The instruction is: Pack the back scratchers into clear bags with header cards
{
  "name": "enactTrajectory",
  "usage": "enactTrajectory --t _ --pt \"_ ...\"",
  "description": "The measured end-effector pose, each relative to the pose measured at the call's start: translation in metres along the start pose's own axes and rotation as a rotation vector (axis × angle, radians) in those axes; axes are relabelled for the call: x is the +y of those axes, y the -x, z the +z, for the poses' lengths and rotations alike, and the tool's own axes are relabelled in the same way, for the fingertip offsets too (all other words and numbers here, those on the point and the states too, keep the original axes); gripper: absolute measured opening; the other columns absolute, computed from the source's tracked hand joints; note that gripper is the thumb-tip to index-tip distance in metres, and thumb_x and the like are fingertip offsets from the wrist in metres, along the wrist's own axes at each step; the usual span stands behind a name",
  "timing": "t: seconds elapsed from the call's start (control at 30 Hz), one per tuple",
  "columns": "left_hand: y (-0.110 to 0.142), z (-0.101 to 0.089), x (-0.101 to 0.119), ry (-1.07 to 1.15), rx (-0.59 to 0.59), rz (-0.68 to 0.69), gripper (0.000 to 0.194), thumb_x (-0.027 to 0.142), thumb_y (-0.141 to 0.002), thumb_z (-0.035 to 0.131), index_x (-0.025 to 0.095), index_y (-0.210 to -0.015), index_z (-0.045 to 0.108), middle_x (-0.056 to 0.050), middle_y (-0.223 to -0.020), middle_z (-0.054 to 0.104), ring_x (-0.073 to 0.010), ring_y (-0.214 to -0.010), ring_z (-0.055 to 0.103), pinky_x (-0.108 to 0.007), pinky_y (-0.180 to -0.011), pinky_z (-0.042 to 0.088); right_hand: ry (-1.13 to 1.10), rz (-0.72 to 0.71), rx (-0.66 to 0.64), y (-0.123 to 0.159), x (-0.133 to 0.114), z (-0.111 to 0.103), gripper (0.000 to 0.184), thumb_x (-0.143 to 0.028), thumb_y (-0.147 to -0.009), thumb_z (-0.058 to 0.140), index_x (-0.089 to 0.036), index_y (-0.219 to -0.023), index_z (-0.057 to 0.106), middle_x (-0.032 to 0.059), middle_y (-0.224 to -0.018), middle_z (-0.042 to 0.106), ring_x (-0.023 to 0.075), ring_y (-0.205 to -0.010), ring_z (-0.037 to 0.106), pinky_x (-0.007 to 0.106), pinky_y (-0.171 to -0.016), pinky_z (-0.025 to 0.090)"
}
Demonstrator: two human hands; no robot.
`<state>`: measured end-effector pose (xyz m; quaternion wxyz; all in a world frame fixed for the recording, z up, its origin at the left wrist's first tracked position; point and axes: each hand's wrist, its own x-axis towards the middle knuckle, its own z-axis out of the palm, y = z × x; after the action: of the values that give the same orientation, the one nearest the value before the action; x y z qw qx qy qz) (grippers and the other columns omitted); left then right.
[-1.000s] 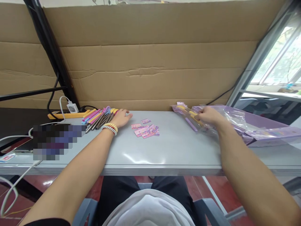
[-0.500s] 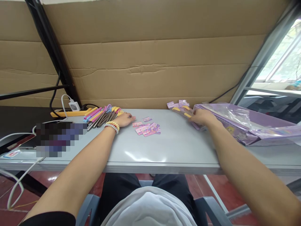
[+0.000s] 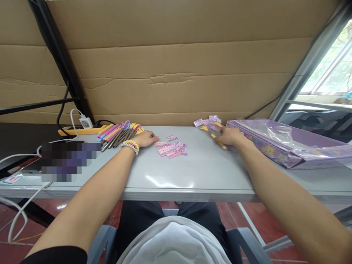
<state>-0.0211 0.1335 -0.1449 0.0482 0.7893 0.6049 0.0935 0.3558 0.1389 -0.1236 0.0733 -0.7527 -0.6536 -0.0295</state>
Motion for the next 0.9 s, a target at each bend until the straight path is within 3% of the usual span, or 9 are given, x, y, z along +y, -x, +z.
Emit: enactTrajectory --t 0.17,0.3,0.4,0.5,0.7,0.9 --pt "0.005 -0.003 0.011 0.031 0.028 0.017 0.062 0.059 -0.083 0.030 0.014 -0.117 0.056 -0.014 -0.124 0.055 -0.0251 -0.115 0.050 -0.033 -0.098 0.036 -0.060 -0.088 0.089 0.004 -0.003 -0.002 0.051 -0.046 -0.069 0.058 -0.017 -0.111 0.058 0.0199 -0.113 0.052 0.0405 -0.113 0.040 0.051 -0.086 0.034" --pt "0.015 -0.008 0.030 0.079 0.081 0.108 0.066 0.061 -0.083 0.029 0.015 -0.124 0.051 -0.011 -0.132 0.051 -0.0237 -0.121 0.045 -0.031 -0.101 0.033 -0.156 -0.351 0.290 0.011 -0.008 -0.007 0.037 -0.039 -0.073 0.055 -0.017 -0.103 0.062 0.0150 -0.108 0.056 0.0328 -0.109 0.045 0.044 -0.089 0.036" --pt "0.020 -0.010 0.041 0.060 -0.033 0.168 0.070 0.067 -0.079 0.033 0.015 -0.122 0.053 -0.011 -0.128 0.053 -0.0247 -0.116 0.049 -0.030 -0.096 0.037 -0.328 -0.526 0.369 0.025 -0.023 -0.013 0.027 -0.035 -0.076 0.051 -0.016 -0.091 0.063 0.0102 -0.093 0.062 0.0236 -0.091 0.053 0.034 -0.081 0.039" --pt "0.020 -0.010 0.044 0.007 -0.130 0.200 0.068 0.067 -0.077 0.037 0.017 -0.119 0.056 -0.011 -0.124 0.056 -0.0241 -0.109 0.053 -0.029 -0.090 0.040 -0.489 -0.634 0.200 0.043 -0.047 -0.013 0.026 -0.037 -0.076 0.052 -0.016 -0.088 0.062 0.0052 -0.076 0.062 0.0164 -0.069 0.054 0.028 -0.067 0.040" --pt "0.017 -0.008 0.042 -0.026 -0.143 0.210 0.063 0.063 -0.078 0.037 0.018 -0.117 0.057 -0.010 -0.124 0.056 -0.0236 -0.109 0.053 -0.028 -0.087 0.041 -0.422 -0.800 -0.247 0.058 -0.079 0.001 0.055 -0.057 -0.071 0.059 -0.017 -0.107 0.058 0.0029 -0.076 0.061 0.0147 -0.067 0.053 0.025 -0.058 0.036" --pt "0.018 -0.009 0.044 -0.023 -0.150 0.196 0.062 0.062 -0.079 0.037 0.018 -0.117 0.057 -0.010 -0.124 0.056 -0.0233 -0.108 0.053 -0.028 -0.088 0.040 -0.365 -0.788 -0.307 0.055 -0.077 0.004 0.060 -0.063 -0.066 0.061 -0.017 -0.105 0.058 0.0009 -0.073 0.056 0.0129 -0.062 0.048 0.024 -0.054 0.032"
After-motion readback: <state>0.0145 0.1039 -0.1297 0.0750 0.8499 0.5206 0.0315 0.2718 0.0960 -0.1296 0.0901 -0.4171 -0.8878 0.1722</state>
